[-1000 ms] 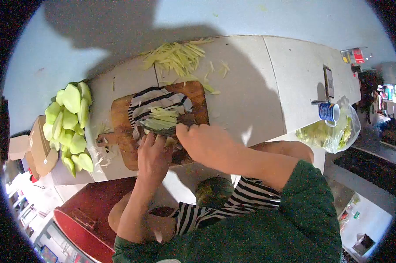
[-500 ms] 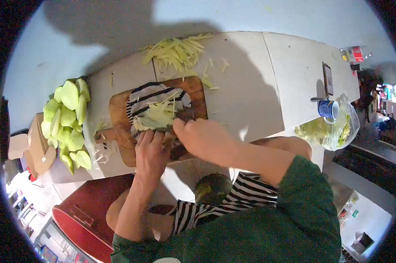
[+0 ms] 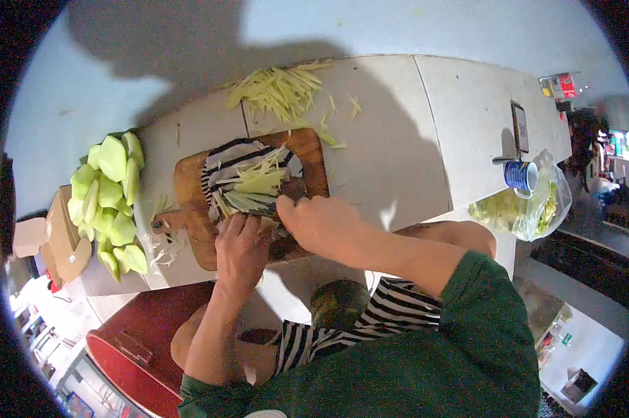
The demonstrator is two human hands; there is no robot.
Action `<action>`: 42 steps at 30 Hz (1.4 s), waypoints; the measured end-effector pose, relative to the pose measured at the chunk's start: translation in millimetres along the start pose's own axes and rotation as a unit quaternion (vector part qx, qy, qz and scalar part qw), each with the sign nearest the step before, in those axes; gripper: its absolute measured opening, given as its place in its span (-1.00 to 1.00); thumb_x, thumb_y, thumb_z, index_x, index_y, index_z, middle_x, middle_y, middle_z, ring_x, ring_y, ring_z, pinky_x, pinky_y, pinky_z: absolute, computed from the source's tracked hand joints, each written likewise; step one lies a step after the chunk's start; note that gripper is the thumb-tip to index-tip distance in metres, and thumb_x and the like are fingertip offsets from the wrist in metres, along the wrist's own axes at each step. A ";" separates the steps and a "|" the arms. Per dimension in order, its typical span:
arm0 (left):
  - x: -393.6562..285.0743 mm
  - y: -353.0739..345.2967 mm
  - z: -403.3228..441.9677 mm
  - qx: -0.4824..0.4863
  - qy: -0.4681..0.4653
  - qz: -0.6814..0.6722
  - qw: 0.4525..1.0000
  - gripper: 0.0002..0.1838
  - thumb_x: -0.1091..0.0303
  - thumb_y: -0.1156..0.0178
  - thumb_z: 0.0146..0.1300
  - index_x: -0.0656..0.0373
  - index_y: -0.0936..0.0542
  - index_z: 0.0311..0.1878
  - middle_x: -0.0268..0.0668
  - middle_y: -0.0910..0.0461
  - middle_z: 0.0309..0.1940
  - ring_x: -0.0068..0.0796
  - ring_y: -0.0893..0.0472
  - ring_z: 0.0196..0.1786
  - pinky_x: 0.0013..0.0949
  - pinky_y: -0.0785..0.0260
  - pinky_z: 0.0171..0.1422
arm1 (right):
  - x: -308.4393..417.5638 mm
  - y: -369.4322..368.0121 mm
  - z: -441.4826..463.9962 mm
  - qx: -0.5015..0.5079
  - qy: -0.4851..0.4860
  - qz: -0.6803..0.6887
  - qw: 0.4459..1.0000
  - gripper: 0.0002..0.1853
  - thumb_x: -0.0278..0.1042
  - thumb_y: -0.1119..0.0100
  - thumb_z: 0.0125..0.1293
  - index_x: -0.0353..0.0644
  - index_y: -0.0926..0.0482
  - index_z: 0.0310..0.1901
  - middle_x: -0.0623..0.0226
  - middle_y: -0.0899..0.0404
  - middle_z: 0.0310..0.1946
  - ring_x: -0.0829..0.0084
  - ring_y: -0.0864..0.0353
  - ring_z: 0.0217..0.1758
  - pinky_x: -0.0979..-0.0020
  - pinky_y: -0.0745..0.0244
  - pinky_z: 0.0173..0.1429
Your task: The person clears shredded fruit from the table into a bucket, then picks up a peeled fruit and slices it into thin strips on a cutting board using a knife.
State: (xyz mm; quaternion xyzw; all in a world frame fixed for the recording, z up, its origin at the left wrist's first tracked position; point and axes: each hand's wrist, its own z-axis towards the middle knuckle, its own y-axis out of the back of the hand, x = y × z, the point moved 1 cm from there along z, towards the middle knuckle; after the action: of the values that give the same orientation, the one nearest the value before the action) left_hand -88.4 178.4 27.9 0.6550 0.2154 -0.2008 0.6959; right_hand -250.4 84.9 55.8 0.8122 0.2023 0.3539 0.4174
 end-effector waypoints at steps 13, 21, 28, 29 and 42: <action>-3.2 0.1 -1.7 -0.019 -0.011 -0.009 1.000 -0.81 0.53 -0.33 0.06 0.28 -0.61 -0.22 -0.04 -0.57 -0.20 0.07 -0.59 -0.09 -0.03 -0.53 0.00 | 8.4 5.5 -7.6 -0.009 0.005 -0.031 0.999 -0.76 -0.29 -0.10 0.36 -0.26 -0.37 -0.09 0.05 -0.64 -0.39 0.01 -0.73 -0.39 0.02 -0.62 -0.42; 0.9 -3.7 -5.3 -0.041 -0.032 0.011 0.999 -0.80 0.54 -0.32 0.08 0.28 -0.61 -0.19 -0.03 -0.57 -0.19 0.04 -0.59 -0.07 -0.05 -0.53 0.03 | 28.6 29.6 -21.4 0.023 0.014 -0.036 0.999 -0.82 -0.37 -0.03 0.35 -0.30 -0.39 -0.12 0.00 -0.66 -0.47 0.00 -0.76 -0.37 0.08 -0.70 -0.36; -2.8 3.9 -1.2 0.005 0.009 -0.015 1.000 -0.79 0.53 -0.33 0.09 0.28 -0.60 -0.17 -0.03 -0.57 -0.19 0.05 -0.60 -0.08 -0.05 -0.54 0.02 | 11.1 6.6 -6.1 -0.018 0.009 -0.016 1.000 -0.78 -0.31 -0.11 0.35 -0.27 -0.36 -0.14 0.06 -0.63 -0.46 0.01 -0.70 -0.49 0.06 -0.61 -0.45; -0.2 1.6 -3.7 0.007 0.009 -0.015 1.000 -0.79 0.53 -0.33 0.09 0.28 -0.60 -0.17 -0.03 -0.57 -0.19 0.05 -0.60 -0.08 -0.05 -0.54 0.02 | 16.1 12.0 -12.8 -0.007 0.002 -0.030 1.000 -0.77 -0.30 -0.11 0.35 -0.27 -0.36 -0.14 0.04 -0.64 -0.43 0.00 -0.71 -0.47 0.06 -0.61 -0.44; 4.0 -3.1 -3.9 -0.042 -0.023 -0.012 0.999 -0.87 0.54 -0.34 0.07 0.27 -0.59 -0.32 -0.06 -0.55 -0.28 0.01 -0.61 -0.14 -0.07 -0.55 -0.04 | 25.4 19.6 -16.5 0.002 0.005 -0.047 0.999 -0.76 -0.28 -0.09 0.38 -0.25 -0.37 -0.08 0.08 -0.67 -0.41 -0.04 -0.72 -0.43 0.05 -0.62 -0.44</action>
State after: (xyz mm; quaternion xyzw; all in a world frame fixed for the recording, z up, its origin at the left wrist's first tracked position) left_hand -86.9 182.2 22.9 0.6180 0.2153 -0.2146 0.7251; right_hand -245.1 98.4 88.9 0.8010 0.2425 0.3374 0.4309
